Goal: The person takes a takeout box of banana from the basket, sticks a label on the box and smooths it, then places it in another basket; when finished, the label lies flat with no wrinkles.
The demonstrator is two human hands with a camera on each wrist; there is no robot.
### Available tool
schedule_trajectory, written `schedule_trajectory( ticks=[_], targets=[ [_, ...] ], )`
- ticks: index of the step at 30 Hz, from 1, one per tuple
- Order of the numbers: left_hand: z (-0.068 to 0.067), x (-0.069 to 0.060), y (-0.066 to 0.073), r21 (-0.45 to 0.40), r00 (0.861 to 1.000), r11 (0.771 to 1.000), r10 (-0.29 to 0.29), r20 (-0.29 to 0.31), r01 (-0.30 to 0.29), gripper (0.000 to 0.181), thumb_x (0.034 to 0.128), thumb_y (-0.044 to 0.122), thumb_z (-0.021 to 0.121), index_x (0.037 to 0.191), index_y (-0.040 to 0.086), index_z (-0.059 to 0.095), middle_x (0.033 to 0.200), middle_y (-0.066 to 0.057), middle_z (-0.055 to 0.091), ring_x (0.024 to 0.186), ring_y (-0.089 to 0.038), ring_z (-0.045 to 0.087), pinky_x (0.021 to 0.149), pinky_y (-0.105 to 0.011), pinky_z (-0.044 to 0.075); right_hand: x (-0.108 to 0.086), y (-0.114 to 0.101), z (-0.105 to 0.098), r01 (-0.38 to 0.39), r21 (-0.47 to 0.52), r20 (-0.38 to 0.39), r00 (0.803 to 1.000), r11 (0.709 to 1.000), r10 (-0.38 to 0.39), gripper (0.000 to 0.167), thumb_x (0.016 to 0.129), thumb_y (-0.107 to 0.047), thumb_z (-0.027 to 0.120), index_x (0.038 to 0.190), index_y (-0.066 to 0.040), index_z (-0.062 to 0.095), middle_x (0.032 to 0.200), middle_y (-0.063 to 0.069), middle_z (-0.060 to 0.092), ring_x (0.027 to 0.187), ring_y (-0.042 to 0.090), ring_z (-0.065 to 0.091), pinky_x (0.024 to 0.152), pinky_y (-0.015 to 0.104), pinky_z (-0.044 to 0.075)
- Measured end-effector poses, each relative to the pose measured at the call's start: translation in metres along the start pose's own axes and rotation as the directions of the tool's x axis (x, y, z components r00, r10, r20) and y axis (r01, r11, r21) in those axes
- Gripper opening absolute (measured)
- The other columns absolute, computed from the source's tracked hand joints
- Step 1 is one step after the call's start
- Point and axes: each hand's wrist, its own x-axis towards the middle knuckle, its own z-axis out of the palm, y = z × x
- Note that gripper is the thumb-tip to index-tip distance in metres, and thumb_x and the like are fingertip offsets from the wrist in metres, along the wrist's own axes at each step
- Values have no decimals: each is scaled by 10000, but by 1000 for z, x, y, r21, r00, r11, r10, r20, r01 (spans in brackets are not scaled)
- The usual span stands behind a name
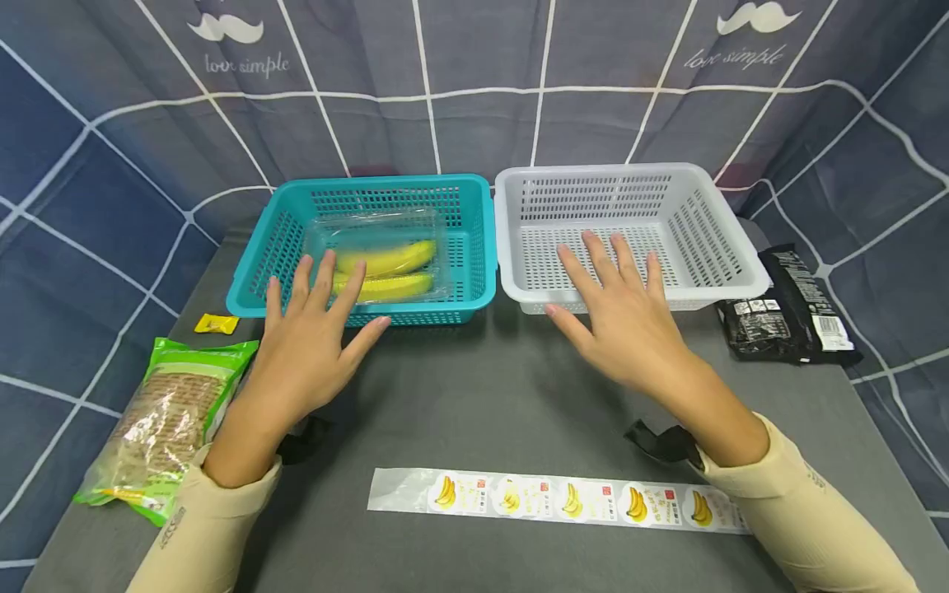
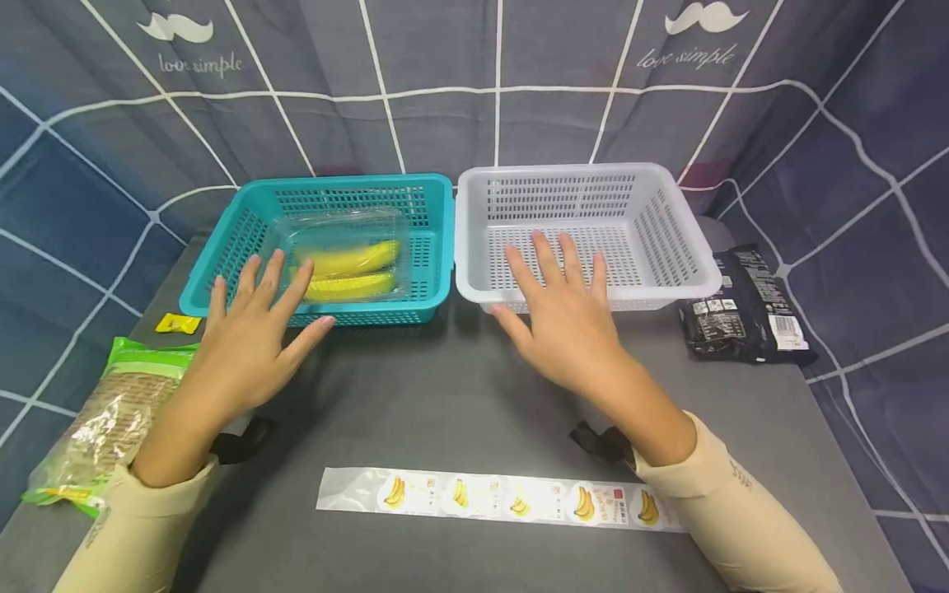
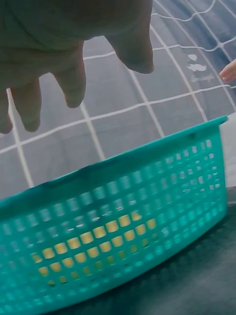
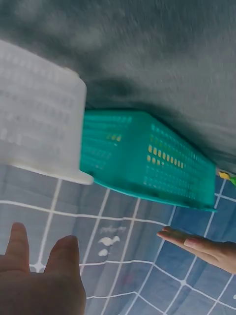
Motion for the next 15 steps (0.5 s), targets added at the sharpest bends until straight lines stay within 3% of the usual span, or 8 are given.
schedule_trajectory(
  ticks=[3,6,10,15],
  targets=[
    [-3,-3,-9,-27,998,1000,-1,-59,0,778,1042,637,379,1655,206,169,1688,-193,108,1557,-374,-18,1173,-669,-46,12,-10,-1,29,38,-3,1000,999,-29,718,1043,-597,415,1643,-242,244,1695,114,158,1551,393,58,1168,691,16],
    [-5,-4,-18,-58,984,998,26,-175,-37,727,1050,540,483,1640,185,249,1664,-184,226,1547,-381,124,1194,-647,39,25,-22,1,60,79,-29,998,995,-58,710,1040,-589,434,1633,-231,279,1644,143,277,1515,402,209,1185,650,109],
    [-6,-6,-29,-90,941,992,53,-334,-88,655,1033,411,584,1598,155,373,1609,-157,371,1509,-365,276,1199,-618,137,44,-40,7,78,132,-53,996,988,-71,694,1032,-557,480,1623,-236,309,1523,160,426,1386,375,408,1140,582,283],
    [-2,-9,-45,-125,883,986,35,-469,-106,557,1009,322,625,1506,96,517,1509,-167,511,1442,-367,402,1169,-614,232,69,-61,15,116,195,-17,993,974,-115,688,1032,-534,501,1622,-237,307,1497,145,459,1325,349,474,1070,538,388]
  ],
)
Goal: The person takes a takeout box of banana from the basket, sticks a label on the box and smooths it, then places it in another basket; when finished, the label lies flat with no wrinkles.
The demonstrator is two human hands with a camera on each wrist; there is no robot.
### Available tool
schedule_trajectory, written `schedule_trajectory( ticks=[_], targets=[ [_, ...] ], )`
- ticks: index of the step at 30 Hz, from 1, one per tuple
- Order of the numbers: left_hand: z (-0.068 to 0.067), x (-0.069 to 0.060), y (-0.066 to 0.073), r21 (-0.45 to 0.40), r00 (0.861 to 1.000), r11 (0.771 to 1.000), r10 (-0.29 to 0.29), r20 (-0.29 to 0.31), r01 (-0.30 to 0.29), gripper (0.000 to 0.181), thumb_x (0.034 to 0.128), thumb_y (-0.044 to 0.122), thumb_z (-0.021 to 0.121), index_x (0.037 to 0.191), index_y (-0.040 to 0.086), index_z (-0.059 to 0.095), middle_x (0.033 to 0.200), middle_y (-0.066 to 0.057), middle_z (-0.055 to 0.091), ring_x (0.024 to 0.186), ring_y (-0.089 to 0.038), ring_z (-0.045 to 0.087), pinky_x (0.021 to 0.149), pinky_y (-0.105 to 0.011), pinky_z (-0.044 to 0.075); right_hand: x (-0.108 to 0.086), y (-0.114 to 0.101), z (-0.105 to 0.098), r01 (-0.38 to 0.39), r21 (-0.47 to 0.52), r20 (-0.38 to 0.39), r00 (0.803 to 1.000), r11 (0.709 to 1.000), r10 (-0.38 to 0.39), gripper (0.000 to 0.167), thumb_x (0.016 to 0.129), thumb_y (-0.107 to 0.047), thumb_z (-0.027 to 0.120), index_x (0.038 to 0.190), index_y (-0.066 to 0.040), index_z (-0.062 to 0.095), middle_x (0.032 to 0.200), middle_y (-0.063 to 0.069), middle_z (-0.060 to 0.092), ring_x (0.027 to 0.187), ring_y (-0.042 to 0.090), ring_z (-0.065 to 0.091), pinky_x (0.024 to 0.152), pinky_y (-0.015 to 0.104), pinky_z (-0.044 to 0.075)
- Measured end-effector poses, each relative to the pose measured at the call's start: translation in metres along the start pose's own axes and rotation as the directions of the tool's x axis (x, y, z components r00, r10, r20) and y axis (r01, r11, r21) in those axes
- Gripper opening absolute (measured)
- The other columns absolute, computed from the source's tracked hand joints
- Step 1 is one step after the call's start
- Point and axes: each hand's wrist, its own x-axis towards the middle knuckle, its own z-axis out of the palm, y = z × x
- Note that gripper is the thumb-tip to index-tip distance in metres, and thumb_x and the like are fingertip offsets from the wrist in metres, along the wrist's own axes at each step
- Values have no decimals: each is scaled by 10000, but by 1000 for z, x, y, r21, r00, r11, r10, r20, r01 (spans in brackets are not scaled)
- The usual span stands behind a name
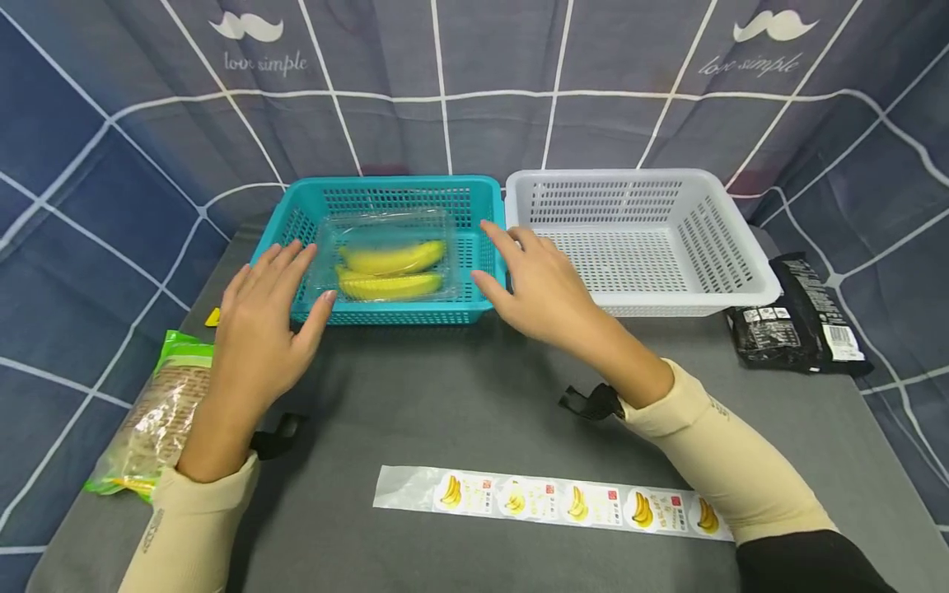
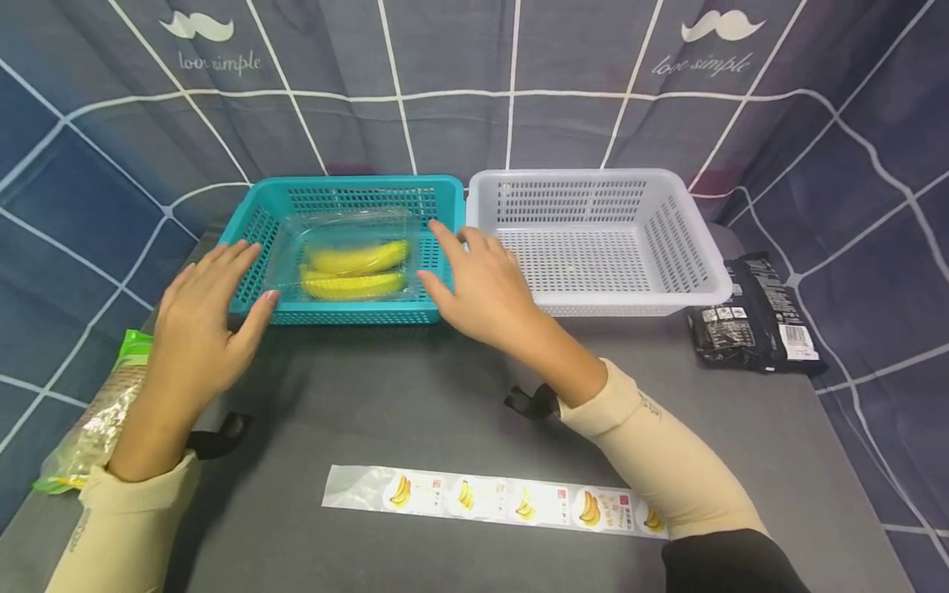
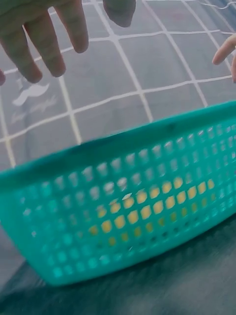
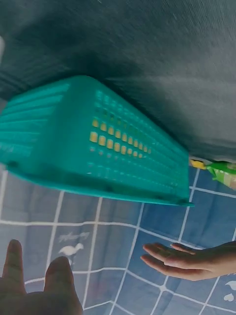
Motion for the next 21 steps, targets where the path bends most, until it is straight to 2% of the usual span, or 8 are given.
schedule_trajectory(
  ticks=[5,8,10,13,16,19,21],
  targets=[
    [2,-10,-18,-17,995,998,-69,-71,68,481,993,285,643,1421,70,602,1428,-168,583,1334,-427,483,1040,-661,334,24,-11,13,49,95,57,997,994,-55,664,1039,-481,523,1612,-211,325,1512,134,458,1341,329,478,1068,529,406],
    [7,-19,-31,-28,985,992,-129,-115,126,487,990,282,643,1421,62,595,1400,-214,573,1270,-477,488,984,-669,345,36,-12,22,53,147,98,993,988,-68,651,1040,-450,529,1611,-214,322,1517,133,445,1324,311,495,1042,522,434],
    [12,-25,-39,-36,970,983,-186,-156,182,529,989,305,634,1453,63,557,1364,-268,540,1211,-504,480,957,-655,348,43,-12,29,45,168,112,992,985,-65,647,1038,-435,533,1609,-215,323,1504,142,447,1273,302,532,999,510,467],
    [19,-33,-50,-48,931,956,-293,-217,289,606,990,379,608,1510,93,486,1310,-316,467,1152,-516,452,935,-633,348,53,-12,39,19,169,102,994,986,-36,633,1038,-416,535,1600,-198,339,1467,167,465,1180,316,577,933,503,500],
    [24,-37,-59,-41,900,927,-373,-227,374,648,996,449,574,1528,98,452,1261,-334,427,1108,-513,424,910,-623,339,64,-14,46,-7,158,84,996,987,-6,616,1045,-386,533,1591,-167,351,1444,192,474,1157,341,586,918,510,506],
    [29,-39,-64,-20,889,908,-413,-197,418,661,1009,488,540,1528,90,449,1244,-339,435,1080,-521,409,904,-635,323,74,-18,54,-42,153,87,996,987,29,599,1059,-359,519,1595,-157,343,1470,201,443,1105,329,604,904,492,511],
    [32,-41,-65,-13,883,895,-441,-159,445,678,1015,507,519,1539,86,436,1258,-343,444,1092,-525,405,917,-648,308,81,-20,58,-88,154,97,993,984,74,598,1064,-342,509,1603,-162,325,1501,212,399,939,313,642,801,464,539]
  ],
)
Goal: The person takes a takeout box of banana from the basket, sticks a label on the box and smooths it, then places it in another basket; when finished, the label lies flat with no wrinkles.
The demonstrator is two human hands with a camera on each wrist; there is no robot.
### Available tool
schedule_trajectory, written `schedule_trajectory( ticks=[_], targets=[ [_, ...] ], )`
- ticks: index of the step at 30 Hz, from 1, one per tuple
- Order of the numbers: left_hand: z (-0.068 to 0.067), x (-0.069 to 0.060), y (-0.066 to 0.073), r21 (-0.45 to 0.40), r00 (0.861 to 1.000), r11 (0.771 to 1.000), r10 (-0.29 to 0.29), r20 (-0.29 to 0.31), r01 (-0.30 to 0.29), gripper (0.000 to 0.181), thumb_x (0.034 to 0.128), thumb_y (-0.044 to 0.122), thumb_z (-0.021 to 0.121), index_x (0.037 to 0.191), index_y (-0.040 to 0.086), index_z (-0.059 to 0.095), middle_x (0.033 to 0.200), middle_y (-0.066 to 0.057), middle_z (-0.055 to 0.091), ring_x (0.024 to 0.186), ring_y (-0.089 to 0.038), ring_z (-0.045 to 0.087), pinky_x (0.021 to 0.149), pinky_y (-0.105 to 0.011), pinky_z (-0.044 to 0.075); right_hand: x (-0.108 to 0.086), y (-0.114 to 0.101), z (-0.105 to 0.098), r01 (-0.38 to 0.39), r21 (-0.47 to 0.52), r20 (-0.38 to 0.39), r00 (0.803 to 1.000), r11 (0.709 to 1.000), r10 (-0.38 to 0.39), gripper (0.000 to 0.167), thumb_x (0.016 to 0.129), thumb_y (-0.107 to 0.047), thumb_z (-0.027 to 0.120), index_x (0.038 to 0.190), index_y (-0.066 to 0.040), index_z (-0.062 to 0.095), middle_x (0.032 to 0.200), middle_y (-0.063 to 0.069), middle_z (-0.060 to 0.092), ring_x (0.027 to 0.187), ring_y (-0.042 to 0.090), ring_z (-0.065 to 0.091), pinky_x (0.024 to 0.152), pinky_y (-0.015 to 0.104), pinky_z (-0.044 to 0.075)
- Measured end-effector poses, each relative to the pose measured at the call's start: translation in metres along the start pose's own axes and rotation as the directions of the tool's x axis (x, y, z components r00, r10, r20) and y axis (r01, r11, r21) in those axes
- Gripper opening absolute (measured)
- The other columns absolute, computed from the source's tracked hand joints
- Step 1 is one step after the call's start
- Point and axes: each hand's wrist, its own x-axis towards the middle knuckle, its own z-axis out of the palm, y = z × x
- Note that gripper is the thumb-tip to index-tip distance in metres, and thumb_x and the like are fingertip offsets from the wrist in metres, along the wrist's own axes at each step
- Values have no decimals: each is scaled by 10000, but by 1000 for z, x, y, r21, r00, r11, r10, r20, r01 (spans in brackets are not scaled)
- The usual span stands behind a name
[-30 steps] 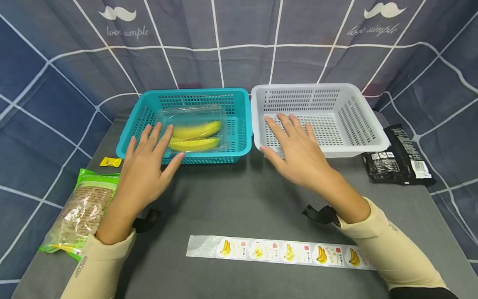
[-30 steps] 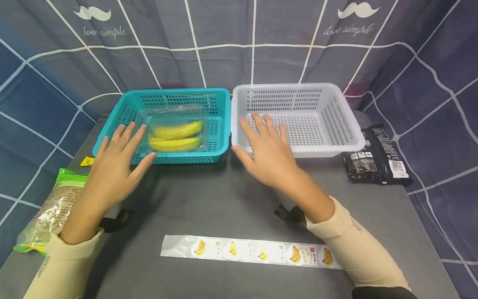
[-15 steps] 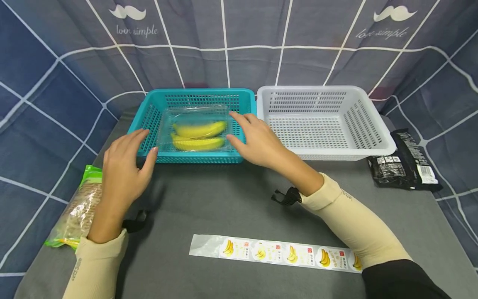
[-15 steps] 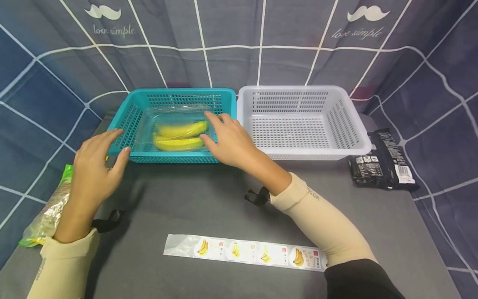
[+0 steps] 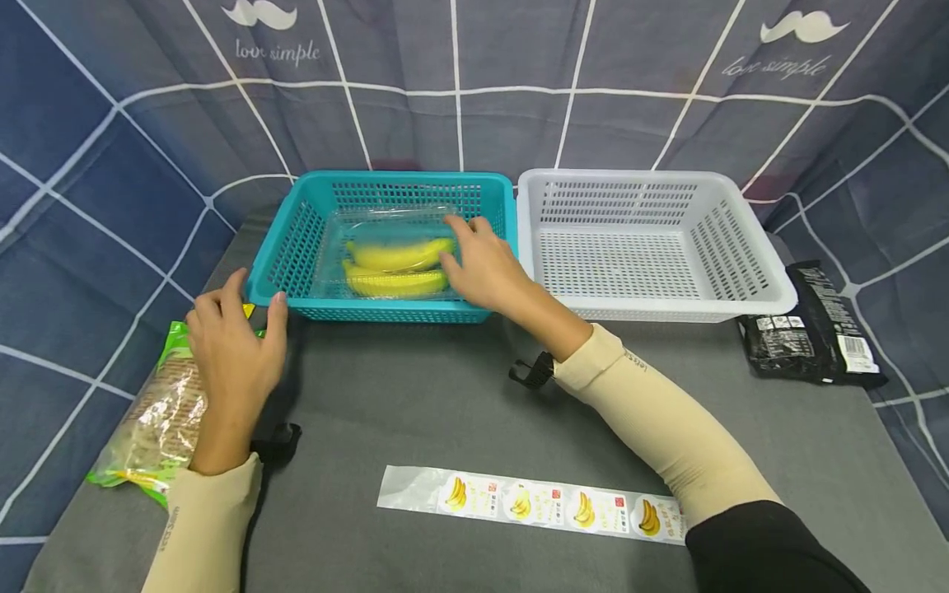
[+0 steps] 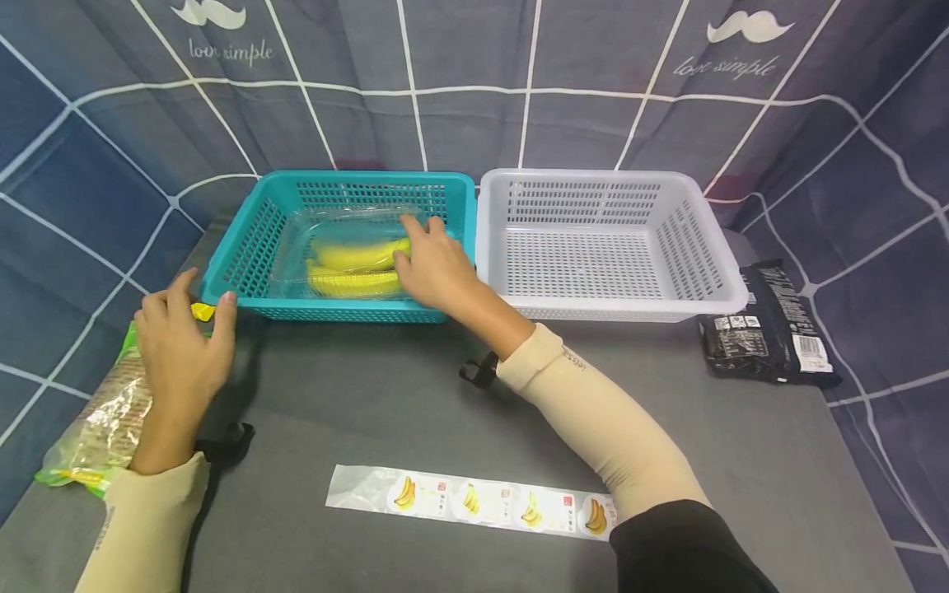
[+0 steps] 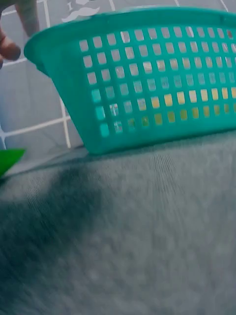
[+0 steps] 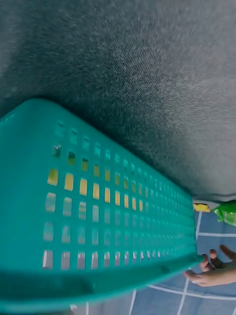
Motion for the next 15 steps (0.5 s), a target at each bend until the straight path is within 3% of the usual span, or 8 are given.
schedule_trajectory(
  ticks=[3,5,9,10,15],
  targets=[
    [4,-3,-2,-12,998,999,-30,61,31,688,1024,512,491,1556,83,409,1293,-344,451,1152,-534,392,949,-664,283,10,-2,6,-88,34,-6,996,996,88,599,1072,-329,484,1619,-193,282,1561,231,299,702,289,609,629,419,525],
    [7,-4,-3,-49,996,998,-30,82,34,683,1028,488,496,1557,65,404,1288,-351,450,1176,-538,378,976,-654,275,17,-2,10,-142,85,-2,990,986,143,594,1074,-316,465,1622,-206,262,1594,248,234,692,314,595,594,422,501],
    [10,-6,-4,-121,997,992,-16,71,24,639,1032,422,520,1542,47,431,1251,-348,464,1197,-531,372,996,-625,281,27,-2,14,-221,192,62,975,956,213,566,1083,-296,417,1620,-231,250,1628,238,169,987,358,568,719,429,466],
    [11,-6,-4,-130,998,991,-13,64,22,631,1032,412,525,1539,46,438,1236,-346,467,1188,-527,375,990,-619,285,29,-1,15,-239,215,88,970,947,225,560,1085,-286,405,1620,-240,248,1626,230,176,997,350,543,734,429,454],
    [13,-5,-5,-153,999,988,-12,46,19,605,1027,365,544,1529,38,456,1191,-333,478,1163,-514,391,974,-616,283,33,2,18,-281,303,176,955,911,237,530,1087,-240,398,1600,-268,267,1554,180,295,750,252,436,693,400,416]
  ],
)
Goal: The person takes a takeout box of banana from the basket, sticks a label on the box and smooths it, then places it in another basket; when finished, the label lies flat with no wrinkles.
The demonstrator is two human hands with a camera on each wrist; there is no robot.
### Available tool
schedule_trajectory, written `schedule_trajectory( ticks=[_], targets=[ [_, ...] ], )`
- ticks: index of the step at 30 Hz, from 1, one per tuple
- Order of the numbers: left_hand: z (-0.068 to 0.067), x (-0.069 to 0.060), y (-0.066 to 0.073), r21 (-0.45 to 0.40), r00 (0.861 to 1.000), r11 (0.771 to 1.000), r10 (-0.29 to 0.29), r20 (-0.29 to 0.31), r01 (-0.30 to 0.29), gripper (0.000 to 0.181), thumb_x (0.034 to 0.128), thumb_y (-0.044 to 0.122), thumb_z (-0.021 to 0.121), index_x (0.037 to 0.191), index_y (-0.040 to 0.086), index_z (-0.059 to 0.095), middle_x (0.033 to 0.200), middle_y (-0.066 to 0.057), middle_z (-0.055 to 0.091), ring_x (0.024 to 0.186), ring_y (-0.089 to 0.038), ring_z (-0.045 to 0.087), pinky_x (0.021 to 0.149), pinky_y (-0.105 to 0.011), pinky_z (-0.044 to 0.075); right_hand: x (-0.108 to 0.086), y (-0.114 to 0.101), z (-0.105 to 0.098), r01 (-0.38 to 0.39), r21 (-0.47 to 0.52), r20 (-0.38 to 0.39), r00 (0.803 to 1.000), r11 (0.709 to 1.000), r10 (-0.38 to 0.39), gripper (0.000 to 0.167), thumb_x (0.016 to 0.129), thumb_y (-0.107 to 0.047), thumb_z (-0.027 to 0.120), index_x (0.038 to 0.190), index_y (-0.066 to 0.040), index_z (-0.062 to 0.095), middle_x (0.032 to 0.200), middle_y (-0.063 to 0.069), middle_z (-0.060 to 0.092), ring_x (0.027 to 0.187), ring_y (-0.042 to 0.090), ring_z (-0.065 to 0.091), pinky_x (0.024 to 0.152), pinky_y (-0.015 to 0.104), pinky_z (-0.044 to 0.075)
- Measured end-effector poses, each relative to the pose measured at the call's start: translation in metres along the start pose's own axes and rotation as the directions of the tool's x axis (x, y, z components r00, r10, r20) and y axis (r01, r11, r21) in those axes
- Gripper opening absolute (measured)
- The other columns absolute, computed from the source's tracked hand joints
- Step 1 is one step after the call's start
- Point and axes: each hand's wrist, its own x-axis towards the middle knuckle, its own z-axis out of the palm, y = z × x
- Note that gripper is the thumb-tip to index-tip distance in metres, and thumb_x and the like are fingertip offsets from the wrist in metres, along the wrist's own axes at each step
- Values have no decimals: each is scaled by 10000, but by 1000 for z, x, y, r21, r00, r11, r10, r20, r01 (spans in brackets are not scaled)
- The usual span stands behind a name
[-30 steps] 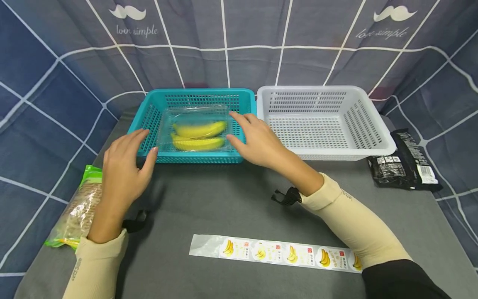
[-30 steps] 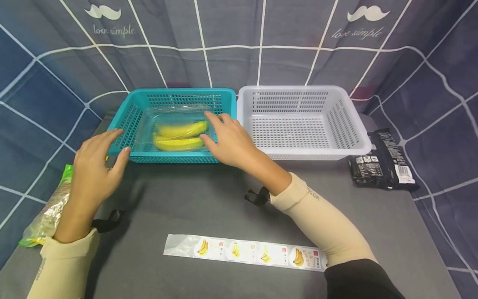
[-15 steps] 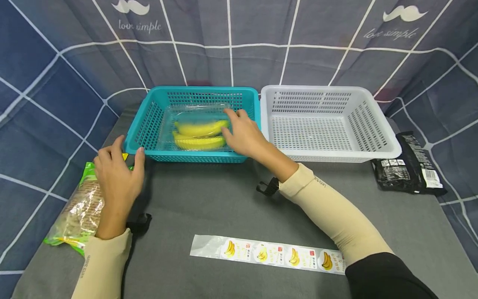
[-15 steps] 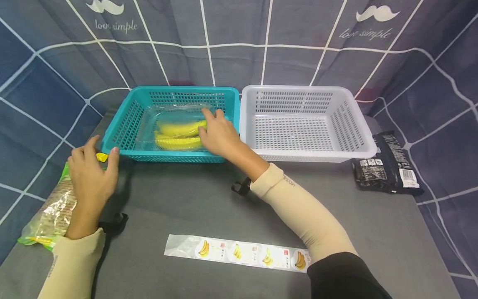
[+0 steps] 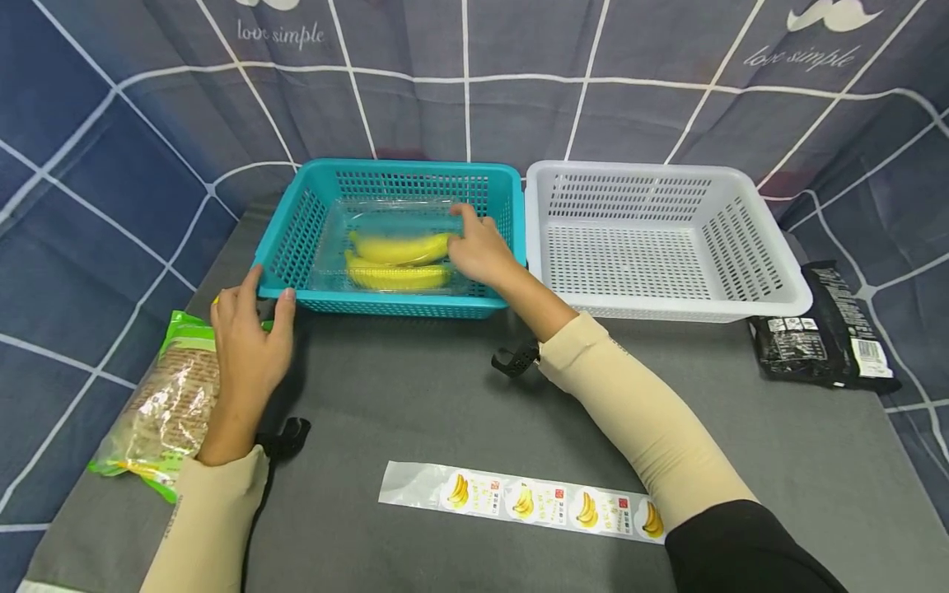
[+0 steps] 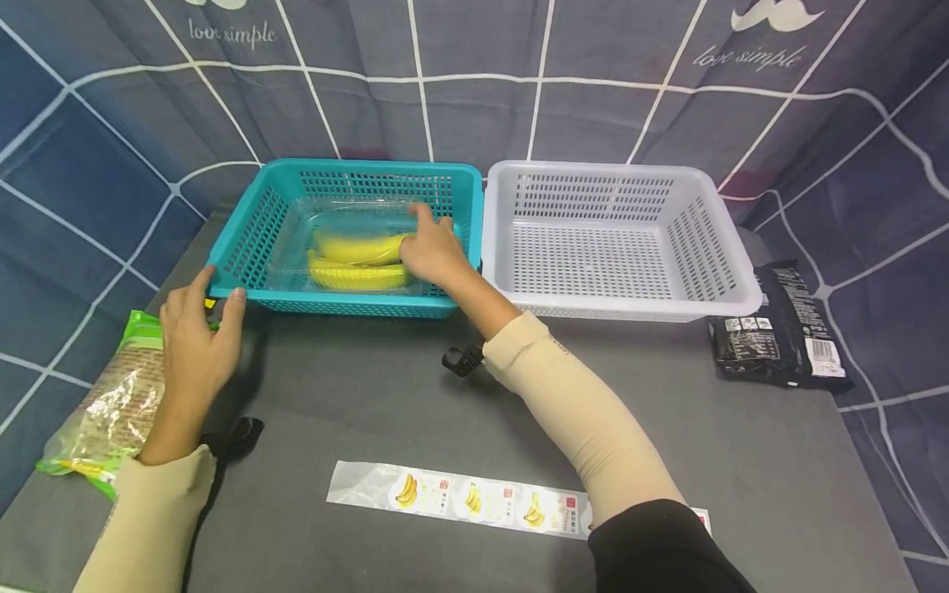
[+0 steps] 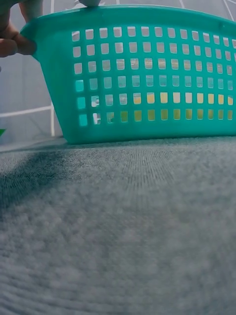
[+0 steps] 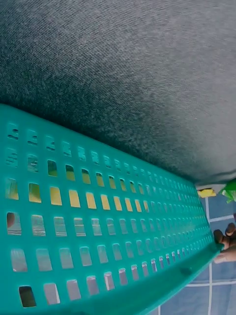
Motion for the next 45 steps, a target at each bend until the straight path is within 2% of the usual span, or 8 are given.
schedule_trajectory(
  ticks=[4,7,10,12,23,32,36,45],
  targets=[
    [-1,1,0,-14,1000,1000,11,-10,-11,606,1015,353,570,1519,32,470,1162,-330,481,1143,-512,398,969,-611,286,-1,0,-3,15,11,12,1000,1000,-15,521,1086,-252,420,1587,-267,280,1444,144,407,753,207,408,669,372,400],
    [-1,1,0,-14,1000,1000,4,-9,-4,606,1015,347,572,1523,34,465,1184,-331,484,1167,-514,400,977,-617,283,-1,-1,-2,15,20,35,999,1000,-16,529,1085,-253,425,1589,-270,264,1061,111,552,670,186,397,590,343,370],
    [-1,-1,-1,-18,1000,1000,-17,-11,16,606,1014,343,578,1527,41,461,1231,-334,489,1213,-510,396,1000,-625,281,-1,-1,0,8,44,61,998,999,-11,541,1081,-236,427,1589,-273,245,684,36,440,506,148,314,492,318,323],
    [0,-2,-1,-22,999,999,-31,-10,31,610,1013,347,584,1531,51,460,1266,-333,490,1240,-504,390,1019,-629,279,0,-1,1,0,56,71,997,998,-4,544,1078,-226,429,1586,-276,242,599,14,390,454,136,291,464,311,306],
    [1,-2,2,-42,998,998,-57,-16,56,622,1012,360,592,1543,68,450,1316,-326,479,1258,-491,397,1055,-624,275,0,2,-2,33,196,61,997,980,-46,520,1061,-293,493,1546,-298,304,682,74,530,662,324,606,622,380,418],
    [0,0,4,-52,996,995,-87,5,87,645,1020,370,588,1556,53,421,1332,-343,450,1281,-490,393,1067,-622,281,-4,2,-5,115,280,-86,992,953,-95,530,1016,-277,601,1509,-304,408,720,93,613,690,344,679,546,331,397],
    [-1,0,5,-65,993,991,-118,17,119,646,1027,365,586,1567,61,404,1352,-340,439,1302,-482,395,1077,-624,284,-8,2,-8,167,334,-143,982,928,-126,524,1013,-256,619,1504,-282,438,697,87,548,724,406,667,508,325,364],
    [-1,0,8,-93,986,982,-161,53,165,649,1038,346,586,1590,87,362,1367,-322,412,1314,-454,395,1089,-612,290,-24,2,-18,254,452,-222,960,855,-168,484,986,-288,646,1443,-384,518,837,93,516,697,396,633,580,390,471]
  ],
)
